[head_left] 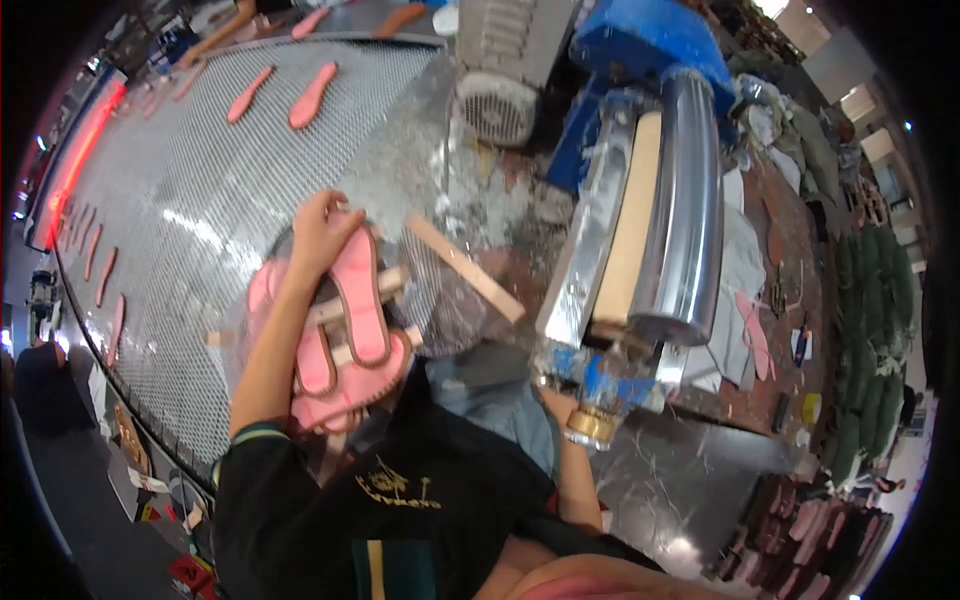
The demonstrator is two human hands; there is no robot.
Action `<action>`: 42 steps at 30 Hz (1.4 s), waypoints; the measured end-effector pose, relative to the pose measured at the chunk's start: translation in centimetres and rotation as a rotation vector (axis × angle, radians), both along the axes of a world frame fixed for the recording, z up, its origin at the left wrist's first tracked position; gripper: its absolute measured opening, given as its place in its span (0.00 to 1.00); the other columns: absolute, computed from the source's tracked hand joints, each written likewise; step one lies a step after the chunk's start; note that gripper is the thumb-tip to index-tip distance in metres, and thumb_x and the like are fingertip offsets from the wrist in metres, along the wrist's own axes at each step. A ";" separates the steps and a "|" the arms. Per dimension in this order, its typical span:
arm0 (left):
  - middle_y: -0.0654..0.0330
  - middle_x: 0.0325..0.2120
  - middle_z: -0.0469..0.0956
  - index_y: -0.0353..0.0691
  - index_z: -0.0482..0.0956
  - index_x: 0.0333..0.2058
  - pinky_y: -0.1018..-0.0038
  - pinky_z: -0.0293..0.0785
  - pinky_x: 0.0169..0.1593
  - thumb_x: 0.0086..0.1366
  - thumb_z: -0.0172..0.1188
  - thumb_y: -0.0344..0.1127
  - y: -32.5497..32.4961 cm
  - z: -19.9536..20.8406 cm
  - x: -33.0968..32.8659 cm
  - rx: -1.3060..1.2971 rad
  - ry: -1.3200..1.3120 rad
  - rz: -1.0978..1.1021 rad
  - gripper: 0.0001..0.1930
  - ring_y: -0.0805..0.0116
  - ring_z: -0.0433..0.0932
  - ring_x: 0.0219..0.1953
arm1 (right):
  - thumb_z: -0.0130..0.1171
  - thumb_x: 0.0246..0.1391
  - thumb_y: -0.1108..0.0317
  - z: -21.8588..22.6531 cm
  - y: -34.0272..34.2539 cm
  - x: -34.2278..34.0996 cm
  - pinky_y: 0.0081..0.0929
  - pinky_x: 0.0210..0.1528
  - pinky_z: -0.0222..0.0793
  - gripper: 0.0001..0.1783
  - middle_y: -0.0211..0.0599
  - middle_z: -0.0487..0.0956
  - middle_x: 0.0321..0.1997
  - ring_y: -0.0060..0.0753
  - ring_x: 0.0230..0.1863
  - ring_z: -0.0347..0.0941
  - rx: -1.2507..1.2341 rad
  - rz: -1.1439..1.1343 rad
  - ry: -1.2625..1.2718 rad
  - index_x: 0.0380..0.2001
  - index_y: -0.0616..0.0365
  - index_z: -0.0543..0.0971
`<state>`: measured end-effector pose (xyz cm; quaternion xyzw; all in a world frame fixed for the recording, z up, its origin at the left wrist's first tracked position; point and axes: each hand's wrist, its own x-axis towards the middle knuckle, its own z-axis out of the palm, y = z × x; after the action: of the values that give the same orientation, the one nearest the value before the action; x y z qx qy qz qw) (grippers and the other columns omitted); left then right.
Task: Applying glue to shoe insole components using a roller machine and placing them on a conveyor belt.
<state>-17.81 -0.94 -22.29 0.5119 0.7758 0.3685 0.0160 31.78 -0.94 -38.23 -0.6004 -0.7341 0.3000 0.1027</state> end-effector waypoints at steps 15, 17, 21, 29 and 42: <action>0.57 0.36 0.78 0.38 0.73 0.40 0.63 0.79 0.32 0.70 0.52 0.43 -2.0 -2.9 -7.1 0.883 -1.621 0.339 0.13 0.63 0.79 0.33 | 0.55 0.53 0.53 -6.8 0.5 0.4 0.38 0.32 0.66 0.14 0.33 0.73 0.24 0.35 0.25 0.69 0.218 0.131 -0.078 0.32 0.53 0.76; 0.57 0.37 0.79 0.39 0.74 0.41 0.65 0.78 0.36 0.70 0.50 0.43 -0.9 -3.7 -7.0 0.780 -1.587 0.392 0.13 0.62 0.79 0.36 | 0.55 0.53 0.54 -7.9 0.2 1.0 0.38 0.33 0.66 0.14 0.34 0.74 0.25 0.35 0.26 0.69 0.261 0.141 -0.093 0.32 0.53 0.75; 0.52 0.41 0.77 0.35 0.71 0.44 0.56 0.78 0.46 0.71 0.46 0.40 -0.6 -3.7 -6.2 0.634 -1.604 0.293 0.14 0.55 0.79 0.42 | 0.55 0.53 0.54 -10.0 0.5 0.4 0.39 0.36 0.66 0.15 0.35 0.74 0.28 0.37 0.29 0.69 0.324 0.182 -0.131 0.34 0.53 0.75; 0.47 0.51 0.71 0.29 0.66 0.49 0.52 0.68 0.58 0.70 0.44 0.33 -1.2 -3.0 -5.7 0.708 -1.654 -0.002 0.14 0.50 0.71 0.54 | 0.56 0.53 0.54 -13.3 0.3 1.8 0.41 0.41 0.66 0.15 0.38 0.74 0.33 0.40 0.35 0.70 0.405 0.261 -0.207 0.37 0.53 0.75; 0.54 0.35 0.77 0.36 0.61 0.54 0.72 0.76 0.30 0.66 0.48 0.27 -0.8 -3.0 -6.2 0.352 -1.447 0.119 0.18 0.60 0.79 0.32 | 0.56 0.53 0.55 -17.2 0.7 1.1 0.43 0.50 0.66 0.18 0.42 0.75 0.42 0.45 0.44 0.71 0.420 0.360 -0.335 0.42 0.53 0.74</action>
<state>-23.97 -1.72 -25.31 0.0936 0.5273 0.7323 0.4206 32.86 -0.20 -55.48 -0.4675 -0.8812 0.0523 0.0471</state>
